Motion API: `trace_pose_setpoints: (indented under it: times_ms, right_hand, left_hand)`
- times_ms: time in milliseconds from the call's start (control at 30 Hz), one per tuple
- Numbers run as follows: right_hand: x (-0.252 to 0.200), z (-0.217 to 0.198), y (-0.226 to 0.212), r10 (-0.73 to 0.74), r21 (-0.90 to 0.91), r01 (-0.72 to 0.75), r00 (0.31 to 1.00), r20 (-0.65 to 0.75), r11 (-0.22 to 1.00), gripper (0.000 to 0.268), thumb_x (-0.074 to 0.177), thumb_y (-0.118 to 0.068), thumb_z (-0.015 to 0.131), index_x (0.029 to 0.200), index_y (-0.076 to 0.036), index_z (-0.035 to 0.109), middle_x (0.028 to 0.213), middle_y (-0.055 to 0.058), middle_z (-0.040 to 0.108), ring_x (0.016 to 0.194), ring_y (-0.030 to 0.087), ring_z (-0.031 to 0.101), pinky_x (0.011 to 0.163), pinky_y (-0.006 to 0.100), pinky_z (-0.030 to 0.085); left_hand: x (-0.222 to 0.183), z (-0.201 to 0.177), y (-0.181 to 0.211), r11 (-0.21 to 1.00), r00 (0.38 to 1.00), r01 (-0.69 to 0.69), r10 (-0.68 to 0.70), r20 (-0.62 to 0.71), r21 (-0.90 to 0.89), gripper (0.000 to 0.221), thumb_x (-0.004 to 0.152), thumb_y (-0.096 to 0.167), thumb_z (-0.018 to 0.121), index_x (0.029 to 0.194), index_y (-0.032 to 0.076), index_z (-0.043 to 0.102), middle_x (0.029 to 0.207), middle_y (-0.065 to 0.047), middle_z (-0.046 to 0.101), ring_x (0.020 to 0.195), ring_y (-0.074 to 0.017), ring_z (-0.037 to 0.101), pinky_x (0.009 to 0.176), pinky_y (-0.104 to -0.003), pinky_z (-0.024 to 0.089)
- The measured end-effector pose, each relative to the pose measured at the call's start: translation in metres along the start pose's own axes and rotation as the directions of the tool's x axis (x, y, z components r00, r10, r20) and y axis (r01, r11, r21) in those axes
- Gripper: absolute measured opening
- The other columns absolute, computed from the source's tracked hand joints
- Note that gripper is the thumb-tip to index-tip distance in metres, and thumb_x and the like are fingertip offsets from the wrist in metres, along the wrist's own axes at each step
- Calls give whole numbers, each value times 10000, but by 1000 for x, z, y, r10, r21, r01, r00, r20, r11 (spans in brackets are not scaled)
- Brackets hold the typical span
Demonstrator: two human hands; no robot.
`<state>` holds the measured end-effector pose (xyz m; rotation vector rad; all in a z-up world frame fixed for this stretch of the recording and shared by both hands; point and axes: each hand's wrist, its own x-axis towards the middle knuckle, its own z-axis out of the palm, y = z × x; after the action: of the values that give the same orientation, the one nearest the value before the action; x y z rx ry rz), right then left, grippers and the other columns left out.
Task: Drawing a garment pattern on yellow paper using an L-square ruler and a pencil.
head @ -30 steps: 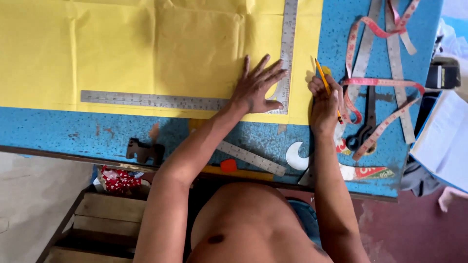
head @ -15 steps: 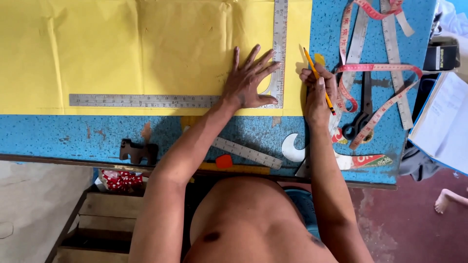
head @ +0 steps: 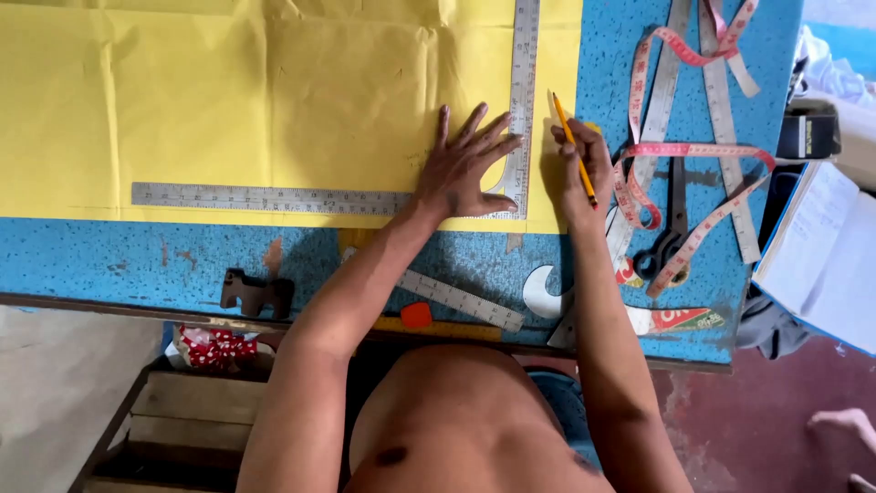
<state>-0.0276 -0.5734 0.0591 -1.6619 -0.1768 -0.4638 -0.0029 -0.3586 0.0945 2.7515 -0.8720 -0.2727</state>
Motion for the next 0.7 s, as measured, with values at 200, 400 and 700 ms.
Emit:
trace_pose_setpoints:
  times_ms: [200, 400, 700]
  right_hand:
    - [34, 11, -8, -49, -164, 59, 997, 62, 985, 262, 1077, -111, 595, 1310, -8, 651, 1146, 256, 730, 1136, 375, 703, 1016, 469, 517]
    - [41, 20, -5, 35, -145, -34, 999, 1, 989, 253, 1071, -98, 545, 1254, 11, 681, 1109, 249, 745, 1105, 383, 718, 977, 474, 539]
    - [46, 18, -12, 34, -165, -31, 999, 13, 986, 274, 1056, -56, 495, 1220, 34, 695, 1074, 241, 751, 1117, 377, 714, 989, 474, 514]
  left_hand:
    - [-3, -4, 1, 1000, 1000, -2, 2, 7, -16, 1010, 789, 843, 625, 1632, 410, 276, 1737, -1, 209, 1607, -318, 106, 1230, -705, -16]
    - [-1, -7, 2, 1000, 999, 6, -5, 34, -25, 986, 787, 849, 591, 1617, 396, 313, 1738, 8, 198, 1609, -314, 85, 1229, -703, -23]
    - [-1, -8, 3, 999, 999, 13, -11, 41, -39, 982, 785, 827, 599, 1616, 383, 322, 1742, 8, 183, 1611, -315, 64, 1227, -703, -38]
